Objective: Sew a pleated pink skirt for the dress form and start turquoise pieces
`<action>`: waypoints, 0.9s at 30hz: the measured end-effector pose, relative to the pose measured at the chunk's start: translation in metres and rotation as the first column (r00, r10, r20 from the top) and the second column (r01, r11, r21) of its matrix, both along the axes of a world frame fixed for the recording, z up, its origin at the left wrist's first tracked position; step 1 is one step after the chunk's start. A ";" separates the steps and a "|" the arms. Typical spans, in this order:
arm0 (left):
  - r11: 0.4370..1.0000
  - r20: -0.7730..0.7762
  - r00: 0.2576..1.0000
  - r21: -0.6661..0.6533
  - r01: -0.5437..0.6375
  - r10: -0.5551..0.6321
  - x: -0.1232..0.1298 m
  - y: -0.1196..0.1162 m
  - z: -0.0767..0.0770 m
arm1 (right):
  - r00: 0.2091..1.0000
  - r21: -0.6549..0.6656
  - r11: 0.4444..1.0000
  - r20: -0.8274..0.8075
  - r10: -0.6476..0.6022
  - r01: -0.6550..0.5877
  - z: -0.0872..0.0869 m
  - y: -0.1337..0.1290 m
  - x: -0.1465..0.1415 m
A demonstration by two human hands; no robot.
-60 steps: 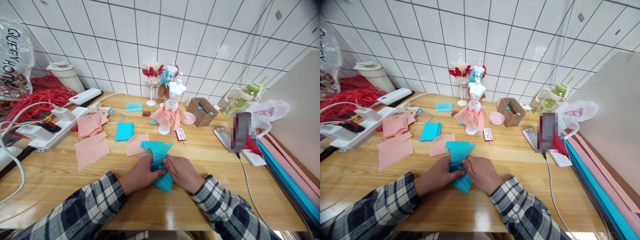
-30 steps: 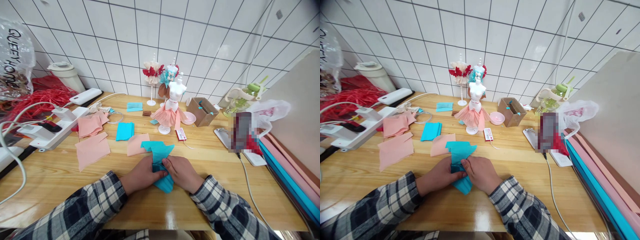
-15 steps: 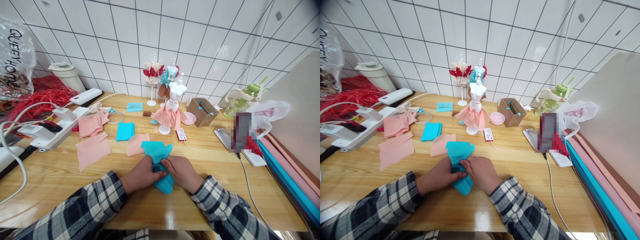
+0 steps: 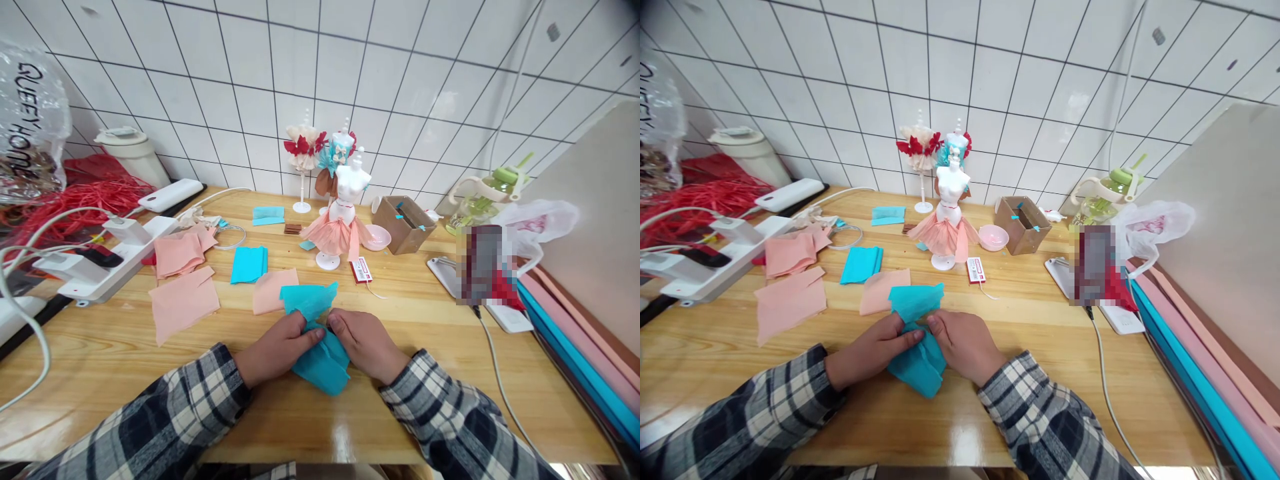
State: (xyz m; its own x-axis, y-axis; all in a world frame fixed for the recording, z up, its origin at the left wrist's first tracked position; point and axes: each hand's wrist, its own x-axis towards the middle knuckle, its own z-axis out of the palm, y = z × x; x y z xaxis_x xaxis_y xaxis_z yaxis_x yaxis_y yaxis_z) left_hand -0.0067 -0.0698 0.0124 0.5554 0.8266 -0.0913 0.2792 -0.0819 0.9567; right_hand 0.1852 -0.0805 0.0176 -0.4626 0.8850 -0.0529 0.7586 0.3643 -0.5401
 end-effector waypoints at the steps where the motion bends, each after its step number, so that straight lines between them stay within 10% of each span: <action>1: 0.999 0.006 0.999 0.013 0.037 -0.037 0.001 0.000 0.002 | 1.000 0.003 1.000 0.003 0.006 -0.006 0.000 0.000 0.000; 27: 0.983 0.011 0.986 0.080 0.165 -0.167 0.001 0.002 -0.006 | 0.997 0.037 0.996 -0.008 0.076 -0.076 -0.006 -0.001 -0.002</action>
State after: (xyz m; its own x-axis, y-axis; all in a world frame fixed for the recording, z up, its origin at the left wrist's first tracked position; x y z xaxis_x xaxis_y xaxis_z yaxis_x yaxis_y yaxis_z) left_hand -0.0057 -0.0678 0.0065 0.6864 0.7270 -0.0189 0.2390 -0.2010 0.9500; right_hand 0.1834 -0.0820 0.0117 -0.5292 0.8484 -0.0161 0.7228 0.4408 -0.5322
